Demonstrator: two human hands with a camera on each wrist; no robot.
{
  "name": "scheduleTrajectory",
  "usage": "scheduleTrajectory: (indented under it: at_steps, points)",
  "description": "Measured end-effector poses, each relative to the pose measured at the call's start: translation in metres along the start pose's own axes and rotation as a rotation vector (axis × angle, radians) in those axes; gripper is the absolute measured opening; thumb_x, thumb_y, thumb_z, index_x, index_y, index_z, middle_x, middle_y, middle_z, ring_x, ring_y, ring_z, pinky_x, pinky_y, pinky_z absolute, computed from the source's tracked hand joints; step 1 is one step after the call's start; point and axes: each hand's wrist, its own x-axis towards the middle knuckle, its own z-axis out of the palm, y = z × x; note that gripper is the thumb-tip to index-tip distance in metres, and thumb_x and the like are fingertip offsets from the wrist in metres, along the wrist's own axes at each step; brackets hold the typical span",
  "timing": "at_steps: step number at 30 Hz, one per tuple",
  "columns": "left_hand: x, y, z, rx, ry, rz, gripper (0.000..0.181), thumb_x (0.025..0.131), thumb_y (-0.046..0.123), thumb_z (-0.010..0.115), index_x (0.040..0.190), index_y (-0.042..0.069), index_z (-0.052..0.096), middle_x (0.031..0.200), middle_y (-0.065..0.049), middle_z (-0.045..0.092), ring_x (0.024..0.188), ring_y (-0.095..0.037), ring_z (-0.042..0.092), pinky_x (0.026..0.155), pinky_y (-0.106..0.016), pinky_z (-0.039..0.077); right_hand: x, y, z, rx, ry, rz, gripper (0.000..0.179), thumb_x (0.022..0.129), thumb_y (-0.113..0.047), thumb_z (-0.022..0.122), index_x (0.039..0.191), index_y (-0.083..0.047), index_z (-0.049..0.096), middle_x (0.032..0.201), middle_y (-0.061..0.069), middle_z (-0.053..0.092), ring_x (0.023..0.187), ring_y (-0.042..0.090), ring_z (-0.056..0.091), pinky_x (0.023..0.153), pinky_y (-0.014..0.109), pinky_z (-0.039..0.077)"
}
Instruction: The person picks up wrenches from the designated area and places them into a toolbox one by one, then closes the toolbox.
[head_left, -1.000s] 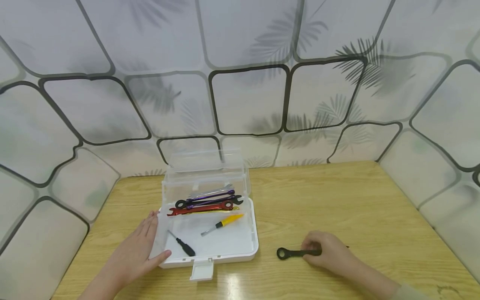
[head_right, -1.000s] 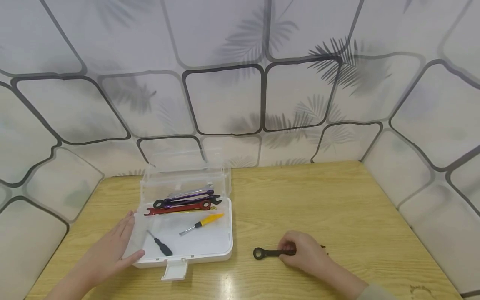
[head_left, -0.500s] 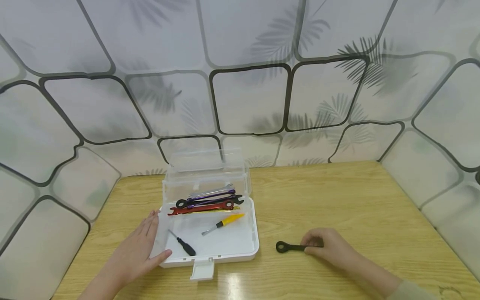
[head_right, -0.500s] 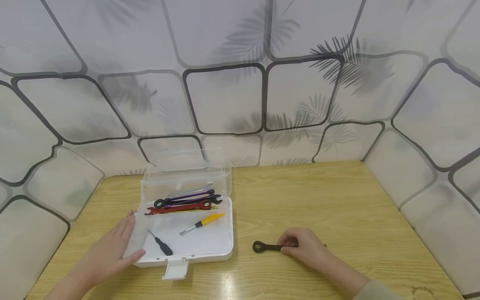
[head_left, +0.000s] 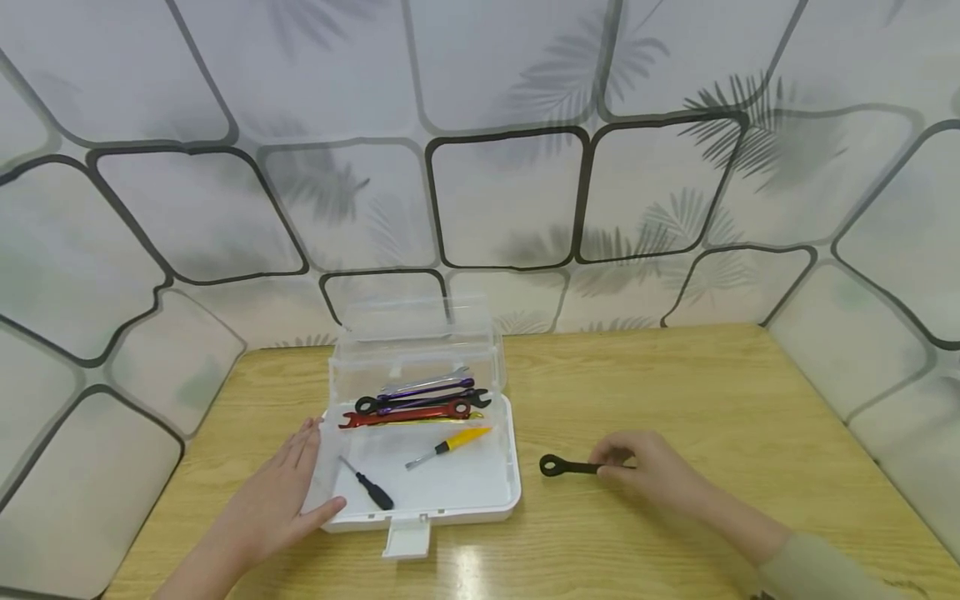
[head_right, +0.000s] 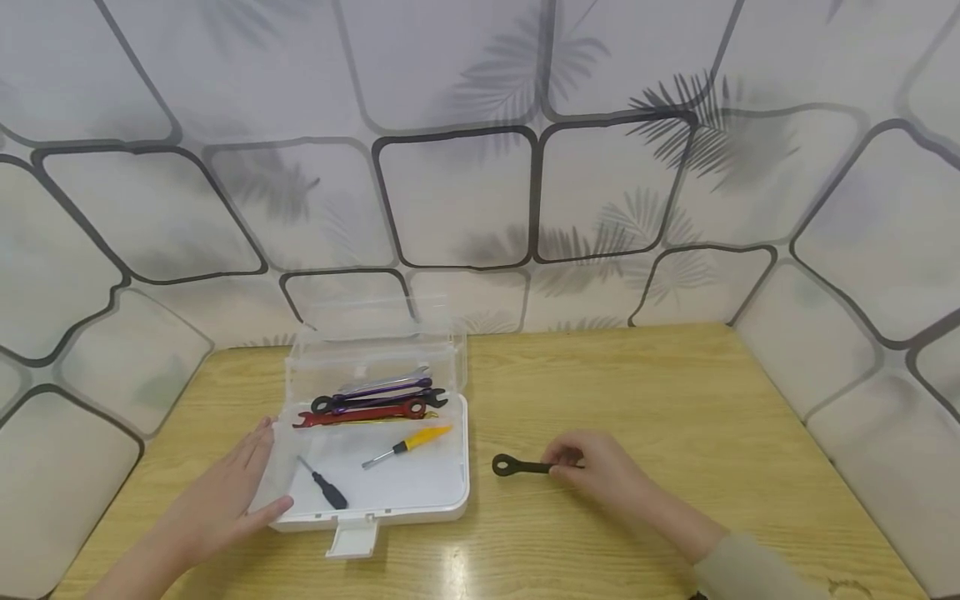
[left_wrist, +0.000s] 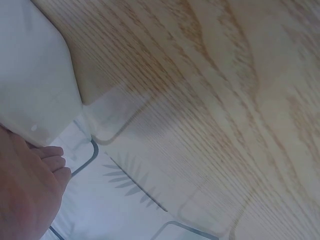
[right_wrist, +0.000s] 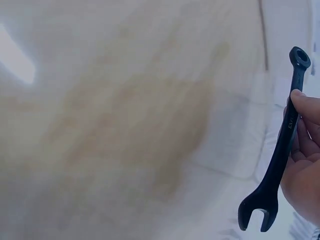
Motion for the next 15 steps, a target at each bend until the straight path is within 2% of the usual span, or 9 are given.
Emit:
scheduleTrajectory:
  at_steps: [9,15]
  points:
    - [0.0,-0.001,0.002,0.014,0.013,0.016,0.106,0.096,0.063,0.065,0.156,-0.019,0.033,0.167,-0.035,0.032,0.154,-0.051,0.037,0.123,-0.062,0.04,0.027,-0.023,-0.009,-0.057,0.013,-0.109,0.012,0.091,0.0,0.079,0.1,-0.009,0.077,0.096,0.003,0.079,0.085,-0.001,0.067,0.078,0.022,0.062]
    - [0.0,-0.002,0.001,0.011,0.016,0.021,0.106,0.096,0.063,0.066,0.155,-0.019,0.033,0.166,-0.036,0.033,0.153,-0.052,0.038,0.123,-0.063,0.04,0.048,-0.039,-0.009,-0.051,0.019,-0.152,0.012,0.091,0.0,0.08,0.098,-0.009,0.078,0.093,0.001,0.078,0.082,-0.001,0.065,0.075,0.024,0.061]
